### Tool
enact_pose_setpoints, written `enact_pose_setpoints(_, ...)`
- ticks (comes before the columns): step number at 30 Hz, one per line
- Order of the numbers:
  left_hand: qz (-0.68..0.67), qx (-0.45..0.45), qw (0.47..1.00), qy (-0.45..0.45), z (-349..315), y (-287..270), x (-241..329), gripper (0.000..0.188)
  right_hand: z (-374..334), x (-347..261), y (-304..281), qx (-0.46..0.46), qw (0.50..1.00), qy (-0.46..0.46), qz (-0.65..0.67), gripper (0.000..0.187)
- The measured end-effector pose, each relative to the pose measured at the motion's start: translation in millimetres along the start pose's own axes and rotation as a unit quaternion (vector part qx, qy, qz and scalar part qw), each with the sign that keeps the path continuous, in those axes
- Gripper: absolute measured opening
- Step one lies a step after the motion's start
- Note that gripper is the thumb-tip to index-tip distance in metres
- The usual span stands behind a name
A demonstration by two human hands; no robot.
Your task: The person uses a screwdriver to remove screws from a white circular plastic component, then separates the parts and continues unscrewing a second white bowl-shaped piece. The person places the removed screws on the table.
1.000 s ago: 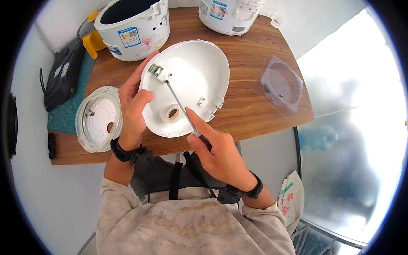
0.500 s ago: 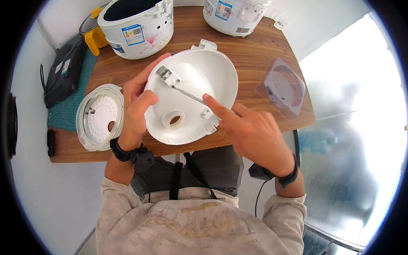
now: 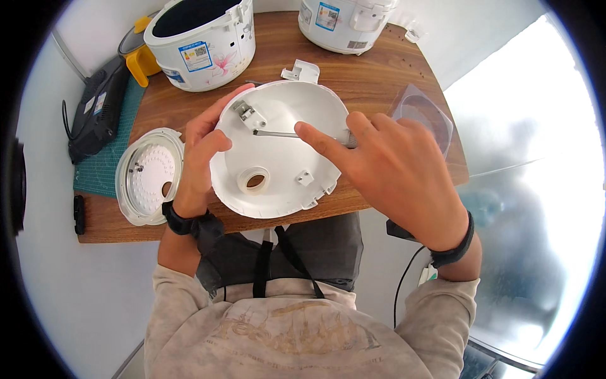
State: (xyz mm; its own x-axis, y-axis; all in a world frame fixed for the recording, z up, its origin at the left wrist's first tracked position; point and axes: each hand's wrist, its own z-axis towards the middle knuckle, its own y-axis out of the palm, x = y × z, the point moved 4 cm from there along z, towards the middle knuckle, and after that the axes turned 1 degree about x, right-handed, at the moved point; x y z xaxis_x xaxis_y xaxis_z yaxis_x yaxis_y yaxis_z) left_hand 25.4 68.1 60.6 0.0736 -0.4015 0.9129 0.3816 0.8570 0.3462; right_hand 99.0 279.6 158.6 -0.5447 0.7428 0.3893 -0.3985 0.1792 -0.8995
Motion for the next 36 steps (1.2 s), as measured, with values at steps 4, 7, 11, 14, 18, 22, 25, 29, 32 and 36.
enact_pose_setpoints(4,-0.046,0.013,0.999,-0.01,4,-5,1,0.072,-8,1,20,-0.039,0.97,0.063,0.23,0.062)
enact_pose_setpoints(7,-0.051,0.017,0.999,0.002,7,-9,-1,0.071,-22,-16,49,0.063,0.881,0.128,0.452,0.047)
enact_pose_setpoints(11,-0.04,0.059,0.997,0.036,6,-13,-5,0.069,-35,-58,72,-0.026,0.602,0.265,0.753,0.04)
enact_pose_setpoints(14,-0.014,0.066,0.996,0.053,9,-15,-7,0.068,-27,-81,73,-0.021,0.505,0.271,0.819,0.041)
enact_pose_setpoints(18,-0.012,0.075,0.995,0.068,9,-19,-9,0.067,-24,-93,77,0.005,0.486,0.285,0.826,0.041)
enact_pose_setpoints(22,-0.009,0.083,0.993,0.078,9,-18,-11,0.066,-22,-99,84,0.007,0.471,0.286,0.834,0.041)
enact_pose_setpoints(25,-0.007,0.079,0.993,0.084,10,-20,-12,0.066,-21,-100,83,0.004,0.465,0.287,0.837,0.041)
enact_pose_setpoints(29,0.0,0.083,0.993,0.082,9,-20,-11,0.067,-19,-100,82,0.007,0.466,0.285,0.838,0.041)
enact_pose_setpoints(32,0.001,0.083,0.993,0.086,9,-19,-10,0.067,-18,-100,84,0.006,0.473,0.285,0.834,0.041)
enact_pose_setpoints(36,0.001,0.085,0.992,0.09,8,-17,-9,0.066,-18,-100,84,0.002,0.489,0.29,0.823,0.041)
